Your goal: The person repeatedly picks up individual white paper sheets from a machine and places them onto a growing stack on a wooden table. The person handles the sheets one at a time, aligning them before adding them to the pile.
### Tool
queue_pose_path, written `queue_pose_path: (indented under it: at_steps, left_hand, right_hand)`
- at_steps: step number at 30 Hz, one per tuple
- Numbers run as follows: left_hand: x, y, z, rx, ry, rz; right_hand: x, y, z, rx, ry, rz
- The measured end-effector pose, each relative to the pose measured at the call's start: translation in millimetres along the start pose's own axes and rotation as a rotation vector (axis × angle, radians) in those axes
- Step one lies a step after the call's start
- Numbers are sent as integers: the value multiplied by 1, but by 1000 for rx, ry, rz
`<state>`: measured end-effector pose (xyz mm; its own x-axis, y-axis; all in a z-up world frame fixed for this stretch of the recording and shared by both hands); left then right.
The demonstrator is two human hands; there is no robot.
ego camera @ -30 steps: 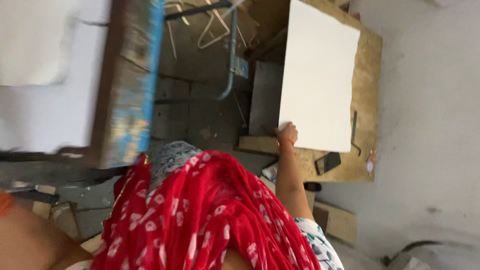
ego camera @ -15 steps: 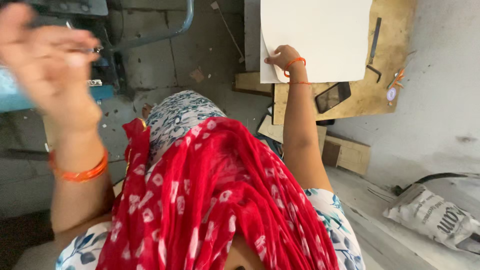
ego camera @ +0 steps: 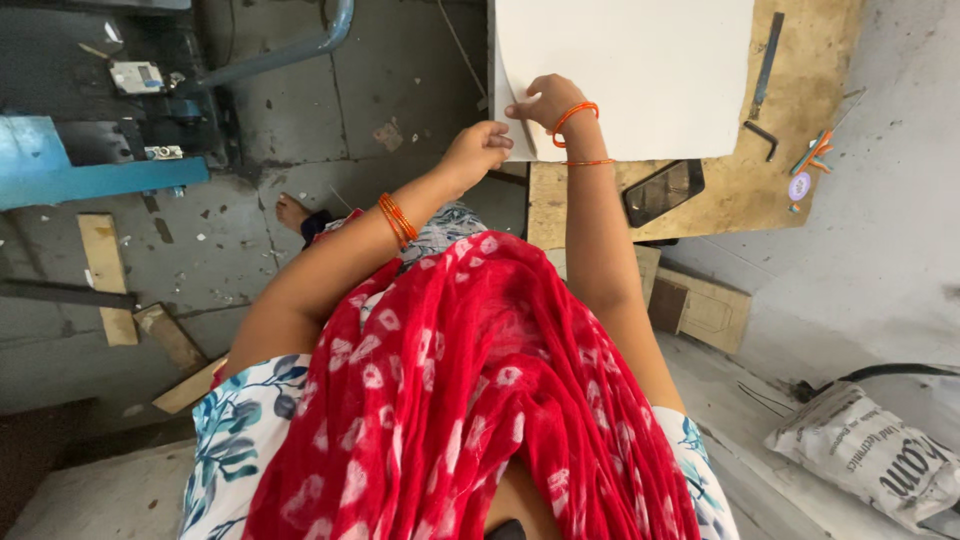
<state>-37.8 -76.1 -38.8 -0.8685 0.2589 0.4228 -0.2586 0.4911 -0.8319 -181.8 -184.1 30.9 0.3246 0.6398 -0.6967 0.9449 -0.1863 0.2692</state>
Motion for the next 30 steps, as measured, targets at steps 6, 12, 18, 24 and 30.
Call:
queue_pose_path:
  at_steps: [6, 12, 18, 24, 30]
  left_hand:
    - [12, 38, 24, -104, -70, -106]
    - [35, 48, 44, -221, -223, -201]
    - [-3, -16, -1, -43, -208, -292]
    - [-59, -183, -126, 10, -136, 176]
    - [-85, -358, -243, 156, -205, 468]
  right_hand:
    - [4, 9, 1, -102, -48, -135]
    - [14, -4, 2, -54, -83, -32]
    - [-19, -157, -68, -96, -748, 551]
    - [52, -198, -127, 250, -582, 531]
    - [74, -49, -163, -173, -349, 1523]
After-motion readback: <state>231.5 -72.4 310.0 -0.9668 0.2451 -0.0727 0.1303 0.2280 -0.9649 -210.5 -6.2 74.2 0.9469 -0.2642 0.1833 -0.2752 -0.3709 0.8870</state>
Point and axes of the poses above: each hand's wrist, its own z-axis towards the middle knuckle, its own x-axis out of the palm, y = z × x, the point moved 6 cm from there along z, towards the middle knuckle, and after that the axes turned 1 degree about y, right-handed, at the moved point
